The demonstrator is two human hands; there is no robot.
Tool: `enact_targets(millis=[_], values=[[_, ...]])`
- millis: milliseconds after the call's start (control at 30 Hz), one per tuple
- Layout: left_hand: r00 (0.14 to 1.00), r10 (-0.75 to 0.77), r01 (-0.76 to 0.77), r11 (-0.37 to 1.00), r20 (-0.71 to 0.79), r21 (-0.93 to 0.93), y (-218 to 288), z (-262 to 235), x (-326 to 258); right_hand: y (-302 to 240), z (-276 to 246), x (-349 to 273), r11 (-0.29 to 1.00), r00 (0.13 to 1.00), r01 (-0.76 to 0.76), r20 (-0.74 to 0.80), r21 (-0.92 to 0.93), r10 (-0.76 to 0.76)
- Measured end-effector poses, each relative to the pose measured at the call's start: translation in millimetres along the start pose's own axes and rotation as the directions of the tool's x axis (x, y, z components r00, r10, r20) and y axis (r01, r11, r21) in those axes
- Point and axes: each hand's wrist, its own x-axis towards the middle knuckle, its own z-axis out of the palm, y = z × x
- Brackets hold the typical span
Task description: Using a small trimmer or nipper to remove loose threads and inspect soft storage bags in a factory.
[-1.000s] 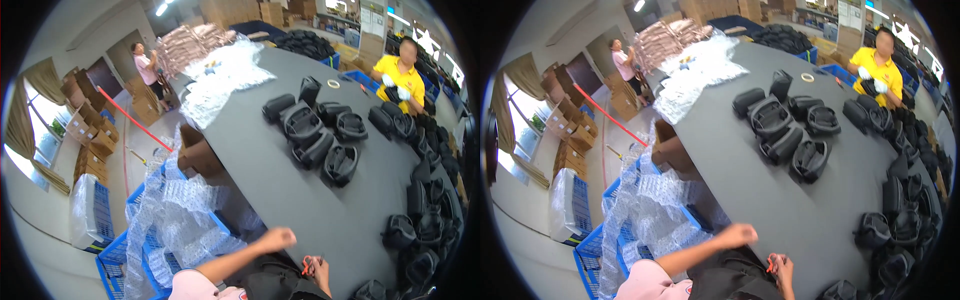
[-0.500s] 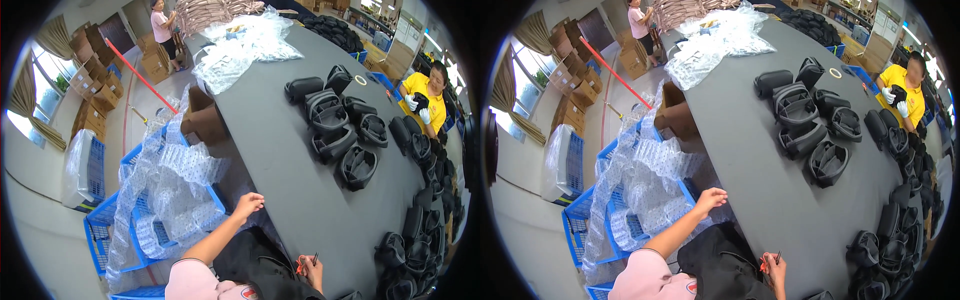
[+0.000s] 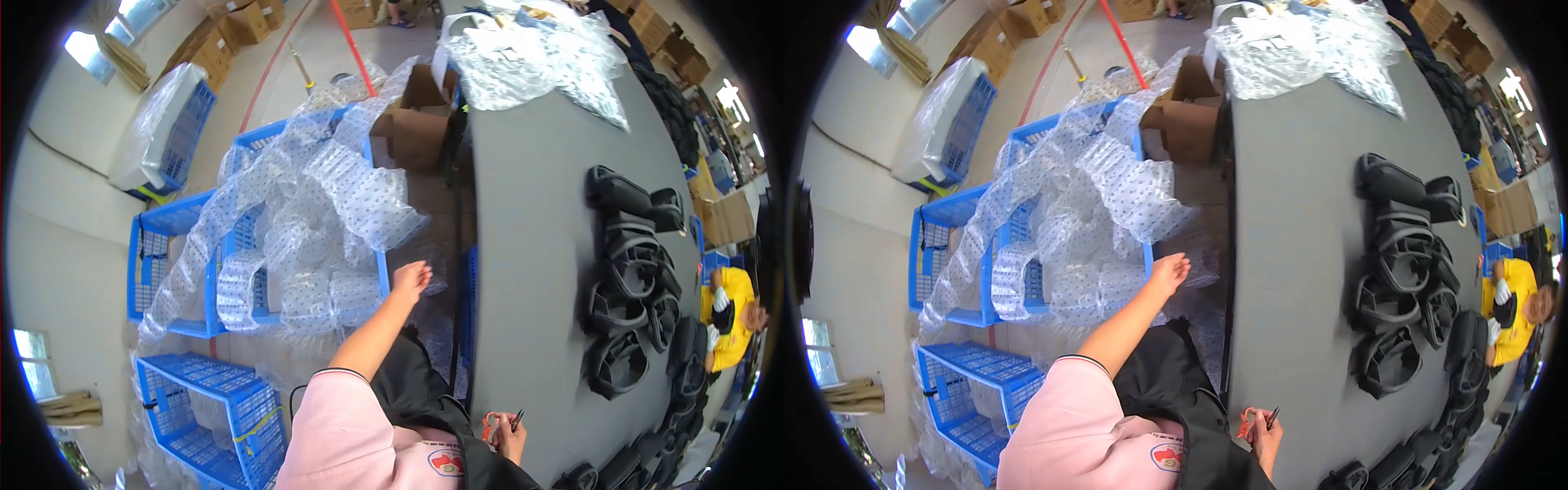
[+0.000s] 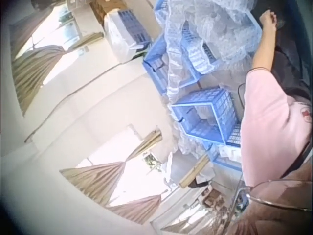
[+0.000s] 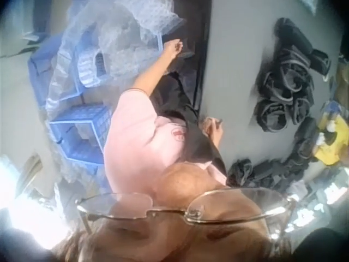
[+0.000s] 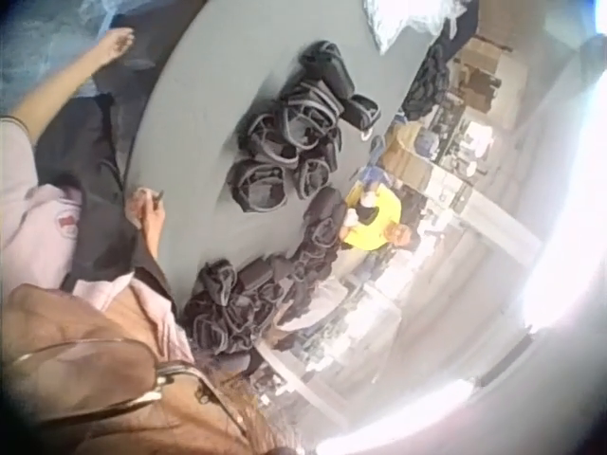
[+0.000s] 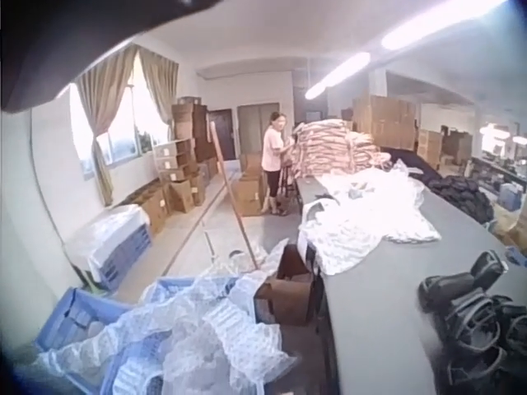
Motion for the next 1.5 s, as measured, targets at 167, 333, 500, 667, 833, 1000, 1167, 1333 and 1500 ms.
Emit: enact_targets(millis=[167, 333, 500, 667, 833, 1000, 1167, 1333, 1500], values=[[0.950, 0.045, -0.092, 0.986, -0.310, -0.139, 46, -136, 35, -34, 23, 29, 0.999, 1.000, -0.031, 0.003, -0.045, 0.031], [0.904, 0.363, -0.229, 0.858, -0.227, 0.459, 56, -151, 34, -32, 36, 43, 1.000, 0.997, -0.017, 0.076, 0.004, 0.017], [0.896, -0.069, -0.283, 0.674, 0.439, 0.682, -15, -4, -78, -11, 30, 31, 0.998, 0.999, -0.043, 0.023, 0.055, 0.042], [0.623, -0.393, -0.520, 0.438, 0.676, 0.733, -64, 44, -170, 0, 21, 3, 0.991, 0.997, 0.060, -0.059, 0.120, -0.053], [0.481, -0.585, -0.707, 0.182, 0.653, 0.684, -78, 62, -219, 53, -11, -24, 0.959, 0.970, 0.149, -0.225, 0.242, -0.094], [0.410, -0.693, -0.818, 0.008, 0.593, 0.575, -105, 64, -248, 68, -22, -88, 0.849, 0.925, 0.212, -0.381, 0.484, -0.014], [0.200, -0.757, -0.853, 0.178, 0.622, 0.491, -158, 53, -284, 86, -44, -168, 0.959, 0.784, 0.282, -0.586, 0.041, -0.205], [0.101, -0.888, -0.857, 0.151, 0.448, 0.492, -183, 36, -322, 174, -86, -204, 0.826, 0.567, 0.292, -0.782, 0.483, 0.257], [0.089, -0.887, -0.904, 0.119, 0.454, 0.410, -193, 31, -339, 245, -118, -283, 0.992, 0.045, -0.099, -0.995, 0.082, 0.086]])
